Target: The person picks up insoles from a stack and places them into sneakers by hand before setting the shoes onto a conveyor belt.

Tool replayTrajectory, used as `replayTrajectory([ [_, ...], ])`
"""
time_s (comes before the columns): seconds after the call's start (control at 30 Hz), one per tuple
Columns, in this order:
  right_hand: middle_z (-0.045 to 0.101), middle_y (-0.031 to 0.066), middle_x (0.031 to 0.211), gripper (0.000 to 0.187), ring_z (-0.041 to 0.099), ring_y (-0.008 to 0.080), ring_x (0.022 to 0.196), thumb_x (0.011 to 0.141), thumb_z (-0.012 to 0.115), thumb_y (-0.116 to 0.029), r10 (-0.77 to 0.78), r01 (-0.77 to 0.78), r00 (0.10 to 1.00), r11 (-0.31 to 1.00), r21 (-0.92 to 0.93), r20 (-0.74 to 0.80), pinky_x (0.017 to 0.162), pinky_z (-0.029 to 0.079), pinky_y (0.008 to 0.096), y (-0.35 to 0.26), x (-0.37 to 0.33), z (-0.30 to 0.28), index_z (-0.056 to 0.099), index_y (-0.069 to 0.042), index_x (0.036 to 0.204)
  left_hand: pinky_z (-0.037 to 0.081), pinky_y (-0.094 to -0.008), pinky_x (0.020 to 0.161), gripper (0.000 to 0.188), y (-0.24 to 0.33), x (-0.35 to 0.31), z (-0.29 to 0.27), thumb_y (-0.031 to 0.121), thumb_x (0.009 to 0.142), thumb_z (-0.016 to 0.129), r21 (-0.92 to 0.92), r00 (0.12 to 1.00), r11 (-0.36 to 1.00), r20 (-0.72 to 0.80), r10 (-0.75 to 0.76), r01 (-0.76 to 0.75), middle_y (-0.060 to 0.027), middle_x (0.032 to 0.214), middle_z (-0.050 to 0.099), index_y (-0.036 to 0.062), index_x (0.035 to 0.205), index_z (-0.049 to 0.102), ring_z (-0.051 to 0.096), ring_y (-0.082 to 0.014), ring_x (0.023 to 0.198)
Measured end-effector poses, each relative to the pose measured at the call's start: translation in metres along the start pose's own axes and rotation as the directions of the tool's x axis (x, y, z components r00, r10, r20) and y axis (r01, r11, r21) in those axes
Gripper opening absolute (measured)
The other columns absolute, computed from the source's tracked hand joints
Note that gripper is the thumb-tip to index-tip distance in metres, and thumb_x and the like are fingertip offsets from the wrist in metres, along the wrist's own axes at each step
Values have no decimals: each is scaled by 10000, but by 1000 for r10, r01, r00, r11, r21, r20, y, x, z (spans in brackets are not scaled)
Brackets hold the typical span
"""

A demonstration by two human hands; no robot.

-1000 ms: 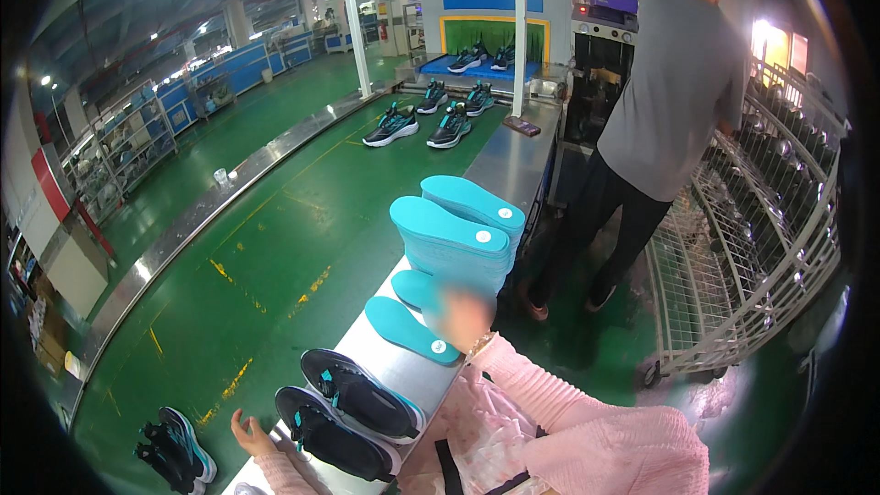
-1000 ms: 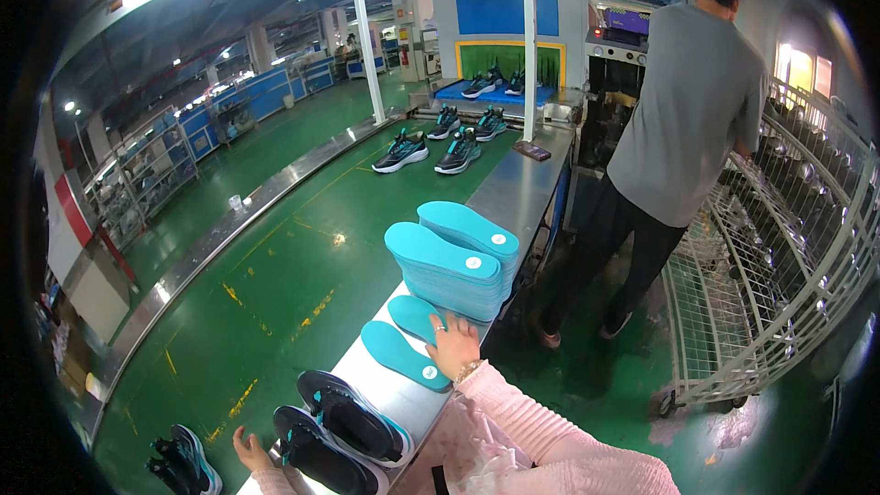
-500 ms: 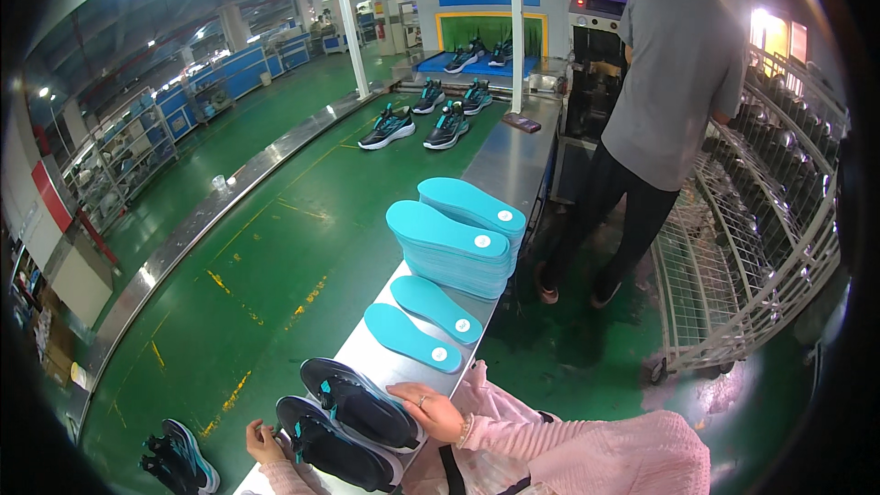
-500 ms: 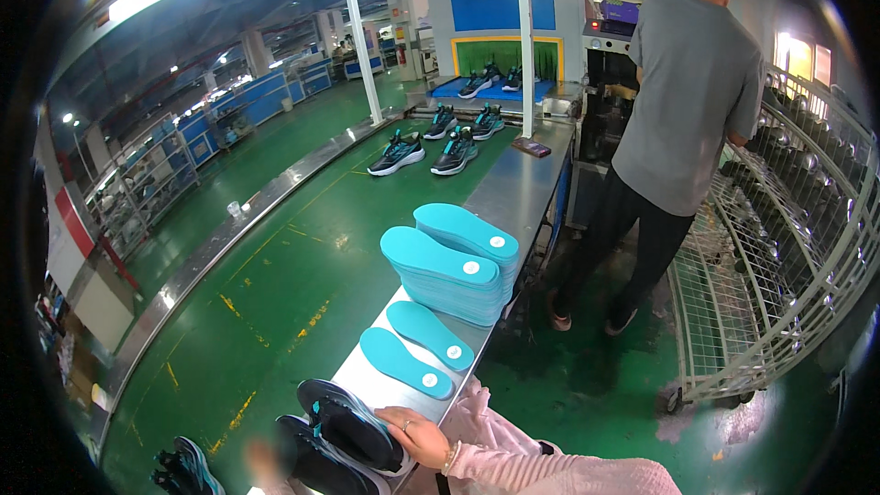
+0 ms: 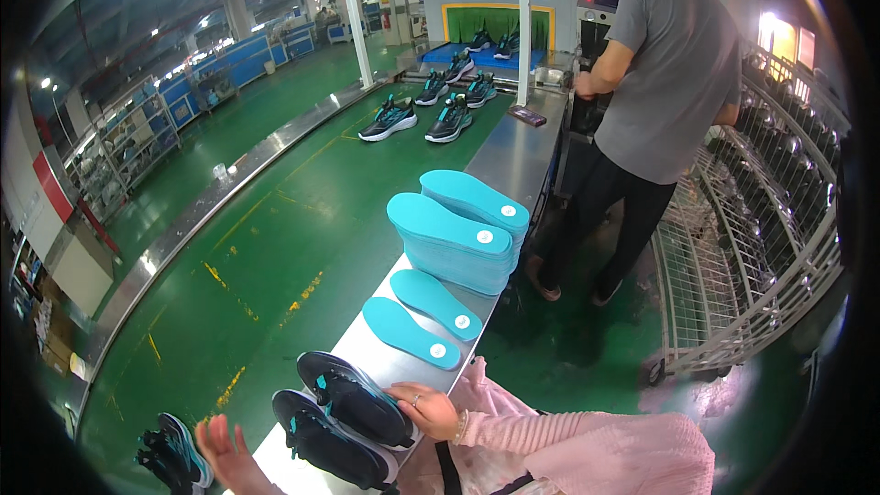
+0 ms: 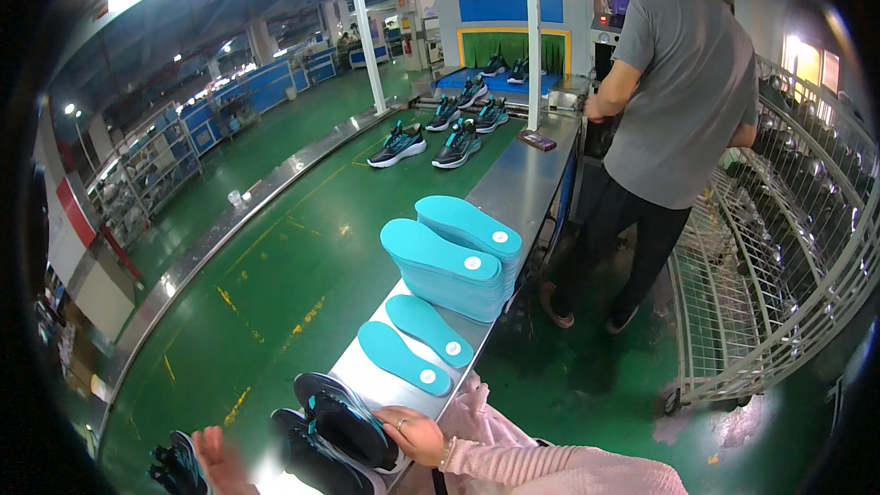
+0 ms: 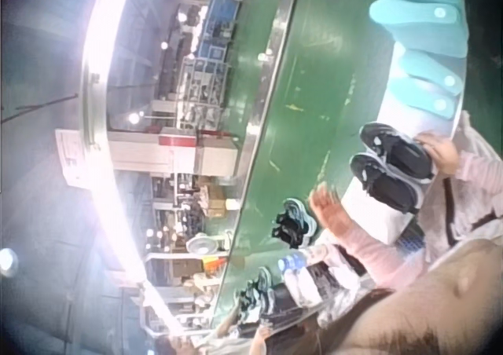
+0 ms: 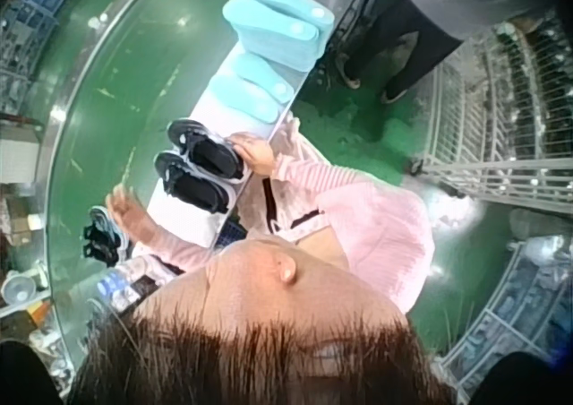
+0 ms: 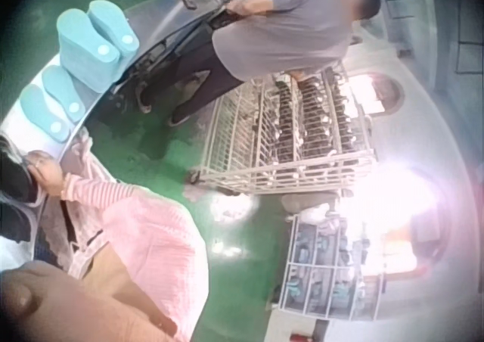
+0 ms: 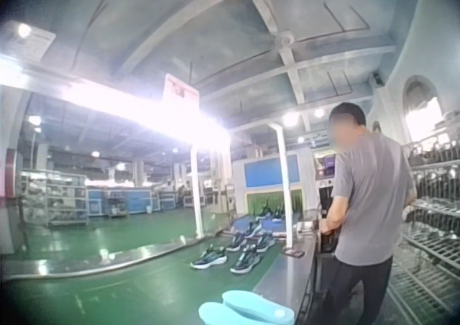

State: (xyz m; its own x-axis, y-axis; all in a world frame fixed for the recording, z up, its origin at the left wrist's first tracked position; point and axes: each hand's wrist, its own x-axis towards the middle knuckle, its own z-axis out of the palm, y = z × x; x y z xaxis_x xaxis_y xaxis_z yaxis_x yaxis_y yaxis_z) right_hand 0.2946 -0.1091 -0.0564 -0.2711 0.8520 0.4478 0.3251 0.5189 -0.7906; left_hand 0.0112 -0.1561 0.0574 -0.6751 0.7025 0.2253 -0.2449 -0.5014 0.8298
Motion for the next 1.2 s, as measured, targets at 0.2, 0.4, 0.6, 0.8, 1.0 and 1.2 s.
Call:
replayTrajectory([
  [0.2,532,157,1049,273,492,308,988,842,391,-117,38,-38,999,999,24,-9,858,378,359,-10,2,-7,503,-22,1072,167,-586,954,796,53,-116,76,550,755,486,-531,482,734,818,314,423,-211,1336,213,201,1346,82,139,-434,1230],
  [0.4,552,166,959,251,514,323,903,833,407,-124,1,-2,999,1000,-21,-41,806,400,359,2,-2,-7,522,-17,1029,238,-611,900,675,54,-154,161,535,770,469,-448,314,484,888,335,752,-179,1302,306,183,1309,265,216,-489,1172],
  [0.6,554,156,953,251,514,316,903,833,407,-130,-46,42,997,996,-73,-62,810,398,366,0,-3,-6,512,-19,1033,262,-617,879,542,55,-155,182,487,766,505,-307,143,317,882,449,897,-100,1256,391,178,1206,435,256,-492,1140],
  [0.8,556,134,980,258,512,296,929,835,407,-139,-42,40,999,996,-78,-28,835,390,357,1,-3,-8,504,-28,1047,173,-621,925,483,32,-189,179,453,780,504,-358,284,35,793,540,933,-93,1255,402,188,1182,464,162,-489,1188],
  [1.0,555,130,991,268,501,297,947,835,410,-144,-56,52,998,993,-105,-38,843,383,365,4,-2,-8,501,-41,1065,223,-590,899,350,68,-195,178,353,755,569,-512,509,-13,852,120,859,-160,1154,479,180,1060,565,241,-470,1156],
  [1.2,550,136,997,263,509,301,932,823,434,-124,-37,34,998,996,-77,-45,826,395,374,5,-4,-8,505,-34,1060,332,-413,898,441,21,-122,141,297,860,337,-654,804,609,593,43,450,-94,1195,438,25,1204,385,401,-273,1077],
])
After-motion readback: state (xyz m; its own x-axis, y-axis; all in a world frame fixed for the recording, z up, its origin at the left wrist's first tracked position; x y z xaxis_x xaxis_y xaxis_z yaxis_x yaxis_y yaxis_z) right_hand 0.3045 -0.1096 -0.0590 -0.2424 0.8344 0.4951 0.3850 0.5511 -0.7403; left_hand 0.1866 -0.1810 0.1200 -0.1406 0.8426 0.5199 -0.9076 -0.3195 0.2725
